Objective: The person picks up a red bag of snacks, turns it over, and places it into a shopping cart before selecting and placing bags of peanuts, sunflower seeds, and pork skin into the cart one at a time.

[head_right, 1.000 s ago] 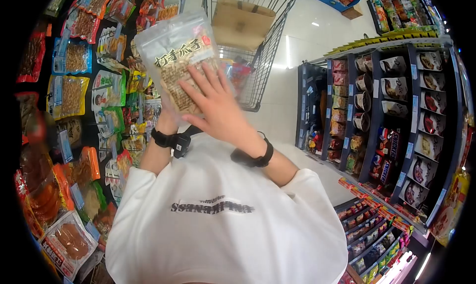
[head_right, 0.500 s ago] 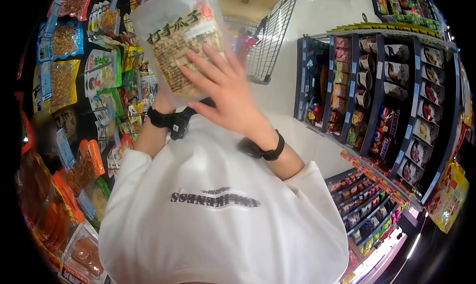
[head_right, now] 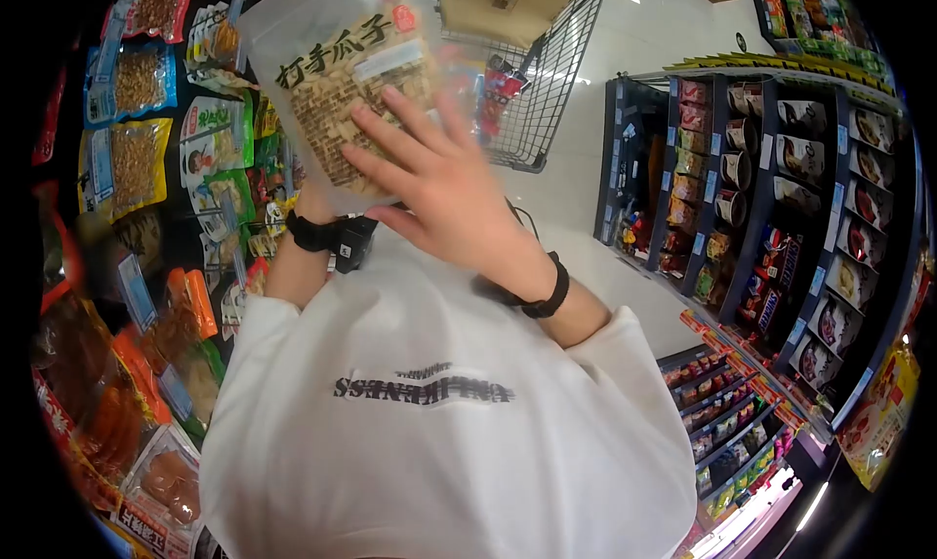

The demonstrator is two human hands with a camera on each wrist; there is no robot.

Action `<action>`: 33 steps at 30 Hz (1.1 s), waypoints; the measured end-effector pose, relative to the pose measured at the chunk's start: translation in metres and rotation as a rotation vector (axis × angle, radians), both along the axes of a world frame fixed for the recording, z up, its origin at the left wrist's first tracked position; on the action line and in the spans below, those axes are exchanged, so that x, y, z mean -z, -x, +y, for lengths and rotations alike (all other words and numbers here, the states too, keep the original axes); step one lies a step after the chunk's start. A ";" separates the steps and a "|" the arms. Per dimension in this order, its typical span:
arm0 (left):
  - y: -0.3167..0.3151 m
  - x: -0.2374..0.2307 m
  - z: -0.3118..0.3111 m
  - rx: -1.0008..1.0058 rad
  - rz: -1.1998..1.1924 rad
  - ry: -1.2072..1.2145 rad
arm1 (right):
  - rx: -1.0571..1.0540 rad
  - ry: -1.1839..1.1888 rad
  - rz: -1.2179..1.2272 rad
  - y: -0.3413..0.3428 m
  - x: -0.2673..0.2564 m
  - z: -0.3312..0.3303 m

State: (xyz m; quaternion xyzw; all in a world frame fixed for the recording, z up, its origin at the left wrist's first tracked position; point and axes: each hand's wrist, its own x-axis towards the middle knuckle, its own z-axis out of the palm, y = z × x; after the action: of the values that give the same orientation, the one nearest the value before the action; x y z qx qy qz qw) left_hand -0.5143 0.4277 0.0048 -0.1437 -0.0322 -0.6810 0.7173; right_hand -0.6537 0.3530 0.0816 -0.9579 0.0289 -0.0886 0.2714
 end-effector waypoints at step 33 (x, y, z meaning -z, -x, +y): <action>0.044 0.150 -0.109 -0.028 -1.777 -1.122 | 0.610 -1.337 0.362 0.023 0.141 -0.129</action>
State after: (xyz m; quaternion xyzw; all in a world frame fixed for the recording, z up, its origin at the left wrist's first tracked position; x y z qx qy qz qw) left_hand -0.5587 0.3188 -0.1454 0.7611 -0.2284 -0.4503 0.4071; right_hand -0.6769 0.2245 -0.0590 -0.5387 0.3842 0.0352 0.7490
